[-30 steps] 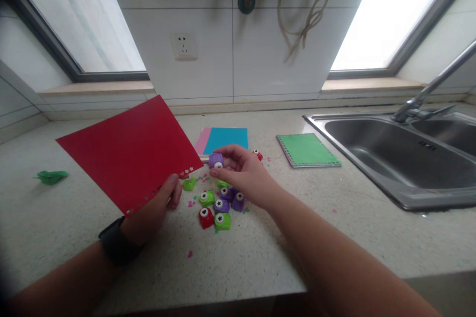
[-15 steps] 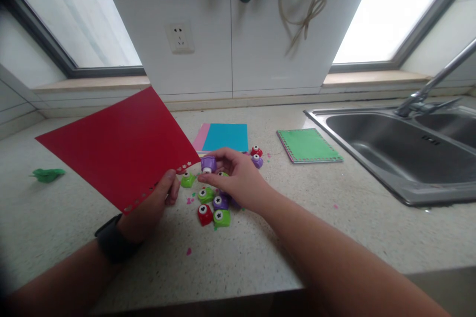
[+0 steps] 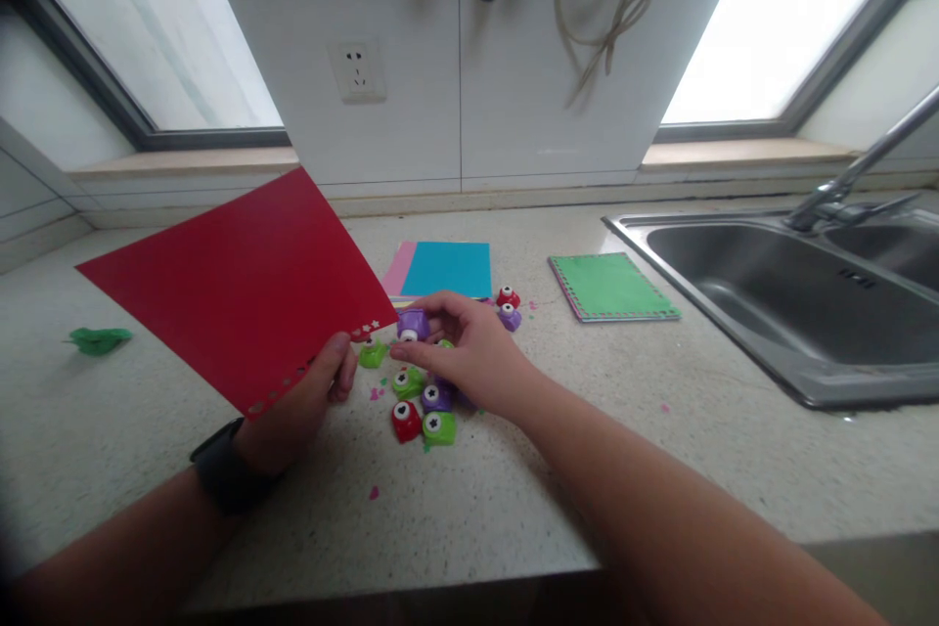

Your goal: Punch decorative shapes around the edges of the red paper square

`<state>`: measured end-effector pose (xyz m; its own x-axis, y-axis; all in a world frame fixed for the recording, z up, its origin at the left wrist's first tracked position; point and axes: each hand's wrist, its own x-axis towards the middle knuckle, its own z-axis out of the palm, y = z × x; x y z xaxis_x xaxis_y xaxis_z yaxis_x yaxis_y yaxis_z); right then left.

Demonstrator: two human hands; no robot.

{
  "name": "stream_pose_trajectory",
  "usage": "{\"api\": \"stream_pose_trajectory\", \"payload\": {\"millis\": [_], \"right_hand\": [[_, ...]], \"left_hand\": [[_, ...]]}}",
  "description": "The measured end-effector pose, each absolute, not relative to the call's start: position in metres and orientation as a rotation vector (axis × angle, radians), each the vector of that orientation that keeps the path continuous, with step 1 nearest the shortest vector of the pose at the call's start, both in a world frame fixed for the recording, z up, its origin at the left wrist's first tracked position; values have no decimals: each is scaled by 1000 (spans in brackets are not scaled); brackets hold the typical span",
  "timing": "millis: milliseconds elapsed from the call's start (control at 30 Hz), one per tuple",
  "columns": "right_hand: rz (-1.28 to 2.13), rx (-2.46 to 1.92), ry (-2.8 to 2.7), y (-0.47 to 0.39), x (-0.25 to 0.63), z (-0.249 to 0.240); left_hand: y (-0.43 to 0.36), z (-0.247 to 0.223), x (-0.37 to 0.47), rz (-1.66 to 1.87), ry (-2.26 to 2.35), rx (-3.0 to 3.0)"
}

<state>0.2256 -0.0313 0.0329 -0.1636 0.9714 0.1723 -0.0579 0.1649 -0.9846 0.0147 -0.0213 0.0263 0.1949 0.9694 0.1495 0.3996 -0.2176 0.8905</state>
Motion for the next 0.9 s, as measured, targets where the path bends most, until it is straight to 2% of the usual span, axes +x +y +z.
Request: {"api": "stream_pose_trajectory", "payload": {"millis": [900], "right_hand": [[1337, -954, -1308, -31, 223, 39]], "left_hand": [[-25, 31, 17, 928, 1352, 1759]]}}
